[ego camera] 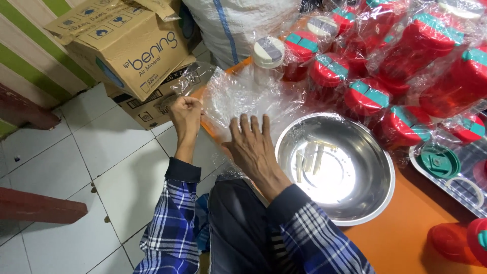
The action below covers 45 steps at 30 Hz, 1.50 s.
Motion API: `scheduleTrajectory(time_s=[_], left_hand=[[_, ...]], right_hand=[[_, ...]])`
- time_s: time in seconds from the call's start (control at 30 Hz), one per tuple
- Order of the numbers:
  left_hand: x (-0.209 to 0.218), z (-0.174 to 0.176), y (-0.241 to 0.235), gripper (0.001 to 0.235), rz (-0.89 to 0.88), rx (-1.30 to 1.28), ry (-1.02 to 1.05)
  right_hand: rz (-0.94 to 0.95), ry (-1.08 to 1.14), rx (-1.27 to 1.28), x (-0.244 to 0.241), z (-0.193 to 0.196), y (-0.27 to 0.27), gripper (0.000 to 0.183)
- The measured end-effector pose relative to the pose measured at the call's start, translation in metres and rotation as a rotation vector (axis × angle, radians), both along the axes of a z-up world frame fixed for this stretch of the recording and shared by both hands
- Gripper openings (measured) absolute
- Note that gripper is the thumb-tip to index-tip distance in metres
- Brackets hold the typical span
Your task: Wrapping small plastic containers and lids in plastic film and organizing them on a metal tray.
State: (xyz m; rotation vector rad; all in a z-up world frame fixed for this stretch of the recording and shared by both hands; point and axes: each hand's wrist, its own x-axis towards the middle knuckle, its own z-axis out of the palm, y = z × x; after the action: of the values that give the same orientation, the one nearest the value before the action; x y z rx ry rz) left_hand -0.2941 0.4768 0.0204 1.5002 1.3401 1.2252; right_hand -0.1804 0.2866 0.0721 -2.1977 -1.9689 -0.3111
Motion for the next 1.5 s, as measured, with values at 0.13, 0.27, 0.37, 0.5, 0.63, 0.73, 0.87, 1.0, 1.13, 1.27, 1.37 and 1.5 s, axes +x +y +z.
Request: scheduleTrajectory(time_s=[0.13, 0.27, 0.37, 0.5, 0.63, 0.73, 0.87, 1.0, 1.13, 1.27, 1.37, 1.5], left_hand=[[0.0, 0.002, -0.01, 0.003, -0.102, -0.024, 0.113], [0.002, 0.008, 0.002, 0.008, 0.15, 0.151, 0.207], [-0.001, -0.005, 0.035, 0.039, 0.345, 0.116, 0.169], [-0.007, -0.04, 0.081, 0.078, 0.275, -0.231, -0.025], [-0.001, -0.18, 0.22, 0.074, 0.323, -0.291, 0.048], [0.007, -0.127, 0.172, 0.042, 0.333, -0.175, -0.007], [0.016, -0.052, 0.126, 0.03, 0.398, 0.172, -0.1], [0.03, 0.044, 0.068, 0.025, 0.439, 0.451, -0.318], [0.017, 0.066, 0.086, 0.03, 0.428, 0.629, -0.308], [0.016, 0.132, 0.038, 0.022, 0.036, 0.868, -0.416], [0.024, 0.165, 0.011, 0.024, -0.123, 0.867, -0.535], [0.027, 0.189, -0.017, 0.02, -0.306, 0.789, -0.618]], right_hand=[[0.024, 0.093, -0.165, 0.004, -0.012, 0.012, 0.082], [-0.083, 0.077, -0.406, 0.012, -0.01, 0.009, 0.069], [-0.088, 0.072, -0.442, 0.012, -0.006, 0.006, 0.066], [-0.066, 0.106, -0.52, 0.01, 0.03, -0.008, 0.066], [-0.037, 0.076, -0.51, 0.019, -0.006, 0.009, 0.067], [-0.051, 0.076, -0.51, 0.017, -0.014, 0.012, 0.064], [-0.105, 0.063, -0.558, 0.013, -0.011, 0.015, 0.071], [-0.09, 0.085, -0.578, 0.011, 0.009, 0.009, 0.067], [-0.083, 0.075, -0.58, 0.03, -0.067, 0.023, 0.071], [0.115, -0.015, 0.188, 0.054, -0.206, 0.047, 0.094], [0.174, -0.06, 0.403, 0.052, -0.152, 0.036, 0.082], [0.116, 0.196, 0.001, 0.039, -0.013, 0.009, 0.05]])
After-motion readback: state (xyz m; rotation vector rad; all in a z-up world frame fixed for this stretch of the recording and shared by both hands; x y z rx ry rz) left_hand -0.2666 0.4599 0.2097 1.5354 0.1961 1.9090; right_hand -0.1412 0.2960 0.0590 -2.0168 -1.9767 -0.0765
